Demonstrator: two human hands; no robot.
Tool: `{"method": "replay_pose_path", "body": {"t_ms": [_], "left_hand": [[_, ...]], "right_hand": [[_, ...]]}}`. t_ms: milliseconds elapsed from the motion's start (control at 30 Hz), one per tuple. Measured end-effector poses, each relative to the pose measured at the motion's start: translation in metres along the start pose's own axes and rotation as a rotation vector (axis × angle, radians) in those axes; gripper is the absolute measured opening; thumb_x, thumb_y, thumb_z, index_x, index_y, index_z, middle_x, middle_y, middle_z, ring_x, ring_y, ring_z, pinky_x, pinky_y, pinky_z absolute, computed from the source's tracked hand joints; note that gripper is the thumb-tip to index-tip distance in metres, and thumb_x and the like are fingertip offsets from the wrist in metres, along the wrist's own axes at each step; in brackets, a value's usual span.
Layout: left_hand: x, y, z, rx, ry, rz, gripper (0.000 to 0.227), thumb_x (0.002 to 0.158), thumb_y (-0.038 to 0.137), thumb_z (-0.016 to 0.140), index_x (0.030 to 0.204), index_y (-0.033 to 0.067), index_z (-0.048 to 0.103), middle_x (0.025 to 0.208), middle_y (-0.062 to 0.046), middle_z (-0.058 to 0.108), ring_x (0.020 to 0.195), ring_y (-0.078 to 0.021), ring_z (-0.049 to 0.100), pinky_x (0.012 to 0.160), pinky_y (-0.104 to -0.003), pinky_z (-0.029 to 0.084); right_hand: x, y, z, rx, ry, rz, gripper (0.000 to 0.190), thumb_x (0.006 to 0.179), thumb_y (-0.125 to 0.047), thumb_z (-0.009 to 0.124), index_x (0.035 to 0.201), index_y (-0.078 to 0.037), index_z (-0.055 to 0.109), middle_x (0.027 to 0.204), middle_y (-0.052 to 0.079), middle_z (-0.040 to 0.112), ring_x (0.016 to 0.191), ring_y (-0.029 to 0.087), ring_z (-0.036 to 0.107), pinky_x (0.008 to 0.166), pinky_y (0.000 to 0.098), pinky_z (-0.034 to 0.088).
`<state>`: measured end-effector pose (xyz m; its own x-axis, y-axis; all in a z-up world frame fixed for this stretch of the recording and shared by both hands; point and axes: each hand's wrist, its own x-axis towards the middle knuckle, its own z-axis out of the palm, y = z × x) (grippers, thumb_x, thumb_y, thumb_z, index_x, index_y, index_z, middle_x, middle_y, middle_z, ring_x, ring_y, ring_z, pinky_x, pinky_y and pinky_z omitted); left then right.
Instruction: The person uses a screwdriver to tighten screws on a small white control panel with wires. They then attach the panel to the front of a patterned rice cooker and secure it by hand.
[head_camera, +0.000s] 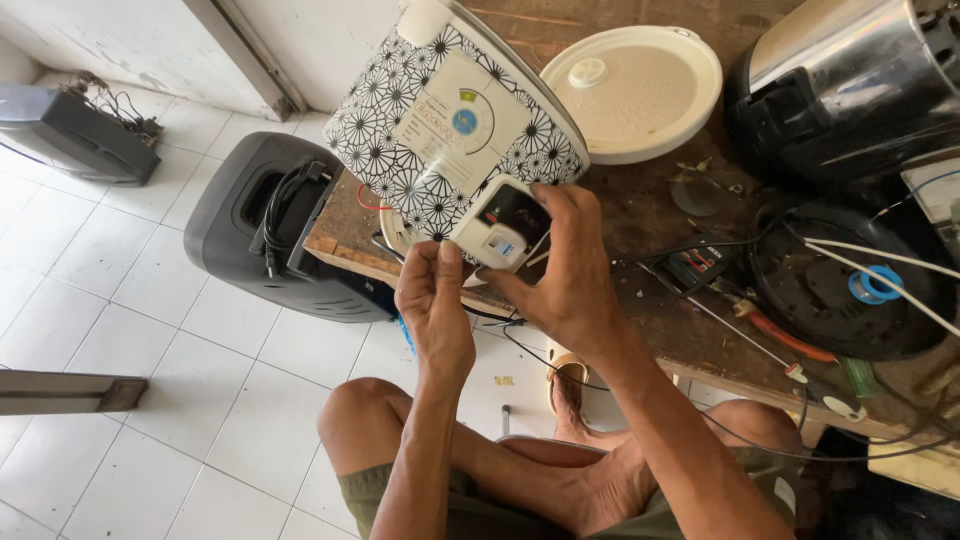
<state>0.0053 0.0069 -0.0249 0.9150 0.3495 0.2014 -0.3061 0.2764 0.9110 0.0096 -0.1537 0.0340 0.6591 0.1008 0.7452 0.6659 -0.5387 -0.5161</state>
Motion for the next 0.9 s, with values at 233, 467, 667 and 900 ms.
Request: {"method": "replay_pose_path", "body": {"t_ms": [233, 467, 667, 900], "left_hand": [[0.005, 0.006, -0.004, -0.019, 0.019, -0.022, 0.026, 0.113, 0.029, 0.069, 0.102, 0.0061, 0.071, 0.086, -0.001, 0.069, 0.093, -0.012, 0.07, 0.096, -0.043, 0.069], [0.014, -0.001, -0.01, -0.021, 0.035, 0.006, 0.028, 0.114, 0.031, 0.067, 0.102, 0.0054, 0.069, 0.088, -0.004, 0.069, 0.092, -0.0146, 0.074, 0.098, -0.044, 0.069], [0.009, 0.023, -0.004, 0.054, 0.03, 0.053, 0.031, 0.115, 0.031, 0.066, 0.1, 0.0041, 0.069, 0.088, -0.007, 0.069, 0.094, -0.0154, 0.073, 0.1, -0.048, 0.068], [-0.015, -0.017, -0.018, 0.192, 0.068, 0.218, 0.03, 0.115, 0.028, 0.064, 0.127, 0.0004, 0.061, 0.109, -0.014, 0.067, 0.105, -0.0212, 0.07, 0.103, -0.05, 0.065]], "right_hand": [[-0.012, 0.005, 0.014, -0.053, 0.04, -0.001, 0.098, 0.088, -0.049, 0.096, 0.154, 0.003, 0.045, 0.135, 0.024, 0.05, 0.127, 0.047, 0.059, 0.109, 0.0615, 0.056], [-0.01, 0.015, -0.01, 0.026, 0.169, 0.104, 0.052, 0.109, -0.022, 0.074, 0.148, 0.007, 0.056, 0.132, 0.03, 0.055, 0.127, 0.049, 0.059, 0.111, 0.0626, 0.051], [0.016, 0.06, -0.03, 0.257, -0.102, 0.226, 0.074, 0.102, -0.013, 0.086, 0.163, 0.0, 0.047, 0.149, 0.03, 0.056, 0.148, 0.059, 0.051, 0.124, 0.0731, 0.04], [0.021, 0.08, -0.022, 0.25, -0.162, 0.208, 0.066, 0.093, -0.022, 0.097, 0.143, -0.001, 0.06, 0.13, 0.021, 0.061, 0.132, 0.048, 0.064, 0.116, 0.0654, 0.048]]}}
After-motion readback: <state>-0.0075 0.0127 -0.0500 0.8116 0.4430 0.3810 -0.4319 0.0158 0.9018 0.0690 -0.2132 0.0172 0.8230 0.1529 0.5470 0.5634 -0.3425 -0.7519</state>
